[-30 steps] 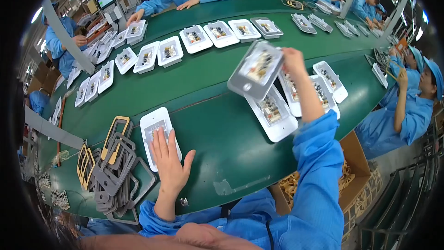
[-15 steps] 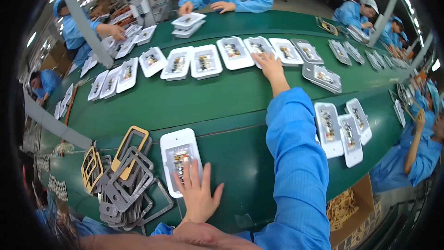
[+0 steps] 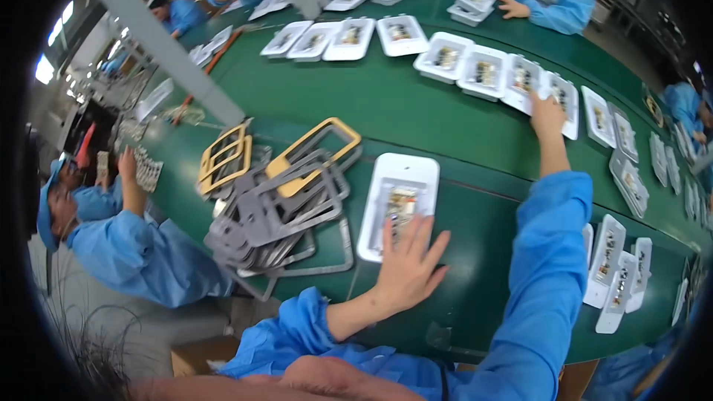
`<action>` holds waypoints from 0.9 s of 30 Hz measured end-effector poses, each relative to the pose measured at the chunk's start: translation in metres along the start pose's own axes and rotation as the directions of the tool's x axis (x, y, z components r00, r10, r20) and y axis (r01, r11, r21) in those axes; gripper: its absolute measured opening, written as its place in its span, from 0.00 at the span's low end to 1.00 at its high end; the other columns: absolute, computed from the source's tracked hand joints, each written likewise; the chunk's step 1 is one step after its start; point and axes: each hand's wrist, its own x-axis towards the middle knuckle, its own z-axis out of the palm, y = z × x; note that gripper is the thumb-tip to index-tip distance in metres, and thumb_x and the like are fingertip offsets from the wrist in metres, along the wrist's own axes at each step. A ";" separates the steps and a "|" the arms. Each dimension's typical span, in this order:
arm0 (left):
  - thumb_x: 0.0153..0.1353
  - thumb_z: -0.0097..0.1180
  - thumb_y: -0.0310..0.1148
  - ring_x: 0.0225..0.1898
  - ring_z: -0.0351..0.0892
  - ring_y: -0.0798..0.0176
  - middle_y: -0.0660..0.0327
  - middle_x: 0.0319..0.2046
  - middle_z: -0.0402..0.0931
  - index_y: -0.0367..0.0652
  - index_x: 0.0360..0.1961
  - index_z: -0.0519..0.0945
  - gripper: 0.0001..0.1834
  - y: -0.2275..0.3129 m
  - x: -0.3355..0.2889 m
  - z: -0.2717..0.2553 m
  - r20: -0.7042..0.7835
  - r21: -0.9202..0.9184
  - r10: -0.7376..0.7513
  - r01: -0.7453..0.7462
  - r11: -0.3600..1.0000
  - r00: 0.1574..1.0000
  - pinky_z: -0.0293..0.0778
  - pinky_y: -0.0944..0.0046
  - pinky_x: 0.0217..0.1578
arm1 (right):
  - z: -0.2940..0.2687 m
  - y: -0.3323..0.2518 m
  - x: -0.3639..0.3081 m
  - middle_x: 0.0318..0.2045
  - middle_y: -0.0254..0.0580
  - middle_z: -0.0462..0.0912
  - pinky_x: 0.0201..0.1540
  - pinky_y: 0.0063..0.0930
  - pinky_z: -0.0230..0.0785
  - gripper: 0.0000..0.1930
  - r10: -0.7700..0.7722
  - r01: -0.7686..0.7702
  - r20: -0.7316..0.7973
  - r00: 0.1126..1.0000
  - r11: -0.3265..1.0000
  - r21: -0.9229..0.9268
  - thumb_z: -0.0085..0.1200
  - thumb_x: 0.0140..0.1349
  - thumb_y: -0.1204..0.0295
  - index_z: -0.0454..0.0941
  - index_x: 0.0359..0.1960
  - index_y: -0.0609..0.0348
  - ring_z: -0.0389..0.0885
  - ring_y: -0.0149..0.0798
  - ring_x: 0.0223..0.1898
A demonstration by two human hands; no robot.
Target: The person assembles electronic circuit boards into plastic frames by hand.
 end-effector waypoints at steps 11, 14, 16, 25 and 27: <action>0.42 0.60 0.30 0.56 0.59 0.45 0.47 0.52 0.62 0.40 0.48 0.70 0.28 -0.029 -0.034 -0.080 -0.499 -0.182 -0.084 -0.010 0.983 0.862 0.54 0.47 0.55 | -0.131 -0.025 -0.166 0.37 0.54 0.73 0.40 0.45 0.66 0.24 -0.143 0.148 -0.043 0.989 0.912 0.384 0.45 0.43 0.82 0.67 0.46 0.52 0.72 0.58 0.41; 0.42 0.59 0.30 0.58 0.56 0.44 0.49 0.55 0.60 0.40 0.49 0.69 0.28 -0.059 -0.075 -0.129 -0.353 0.056 -0.112 0.141 0.989 0.929 0.53 0.49 0.56 | -0.160 -0.046 -0.240 0.37 0.53 0.71 0.38 0.47 0.66 0.24 -0.174 0.151 0.014 0.985 0.891 0.427 0.47 0.38 0.85 0.68 0.41 0.53 0.72 0.58 0.38; 0.40 0.59 0.30 0.58 0.54 0.43 0.50 0.55 0.60 0.40 0.48 0.69 0.29 -0.079 -0.091 -0.155 -0.174 0.273 -0.141 0.186 0.944 0.975 0.52 0.48 0.57 | -0.149 -0.047 -0.268 0.38 0.53 0.69 0.36 0.46 0.66 0.24 -0.251 0.261 -0.078 0.965 0.874 0.409 0.49 0.35 0.86 0.68 0.39 0.52 0.72 0.59 0.36; 0.40 0.56 0.26 0.47 0.68 0.54 0.57 0.43 0.72 0.40 0.33 0.76 0.14 -0.164 -0.083 -0.155 0.218 0.396 -0.146 0.050 0.917 0.965 0.66 0.61 0.46 | -0.115 -0.043 -0.308 0.53 0.57 0.61 0.51 0.41 0.59 0.19 -0.369 0.494 -0.421 0.828 0.837 0.236 0.53 0.37 0.82 0.69 0.36 0.61 0.66 0.57 0.49; 0.39 0.56 0.26 0.43 0.69 0.54 0.58 0.38 0.72 0.40 0.28 0.75 0.11 -0.168 -0.073 -0.152 0.240 0.348 -0.110 0.020 0.937 0.965 0.67 0.61 0.43 | -0.103 -0.044 -0.316 0.53 0.58 0.61 0.52 0.44 0.57 0.15 -0.430 0.528 -0.322 0.844 0.772 0.355 0.51 0.38 0.81 0.68 0.33 0.63 0.65 0.56 0.51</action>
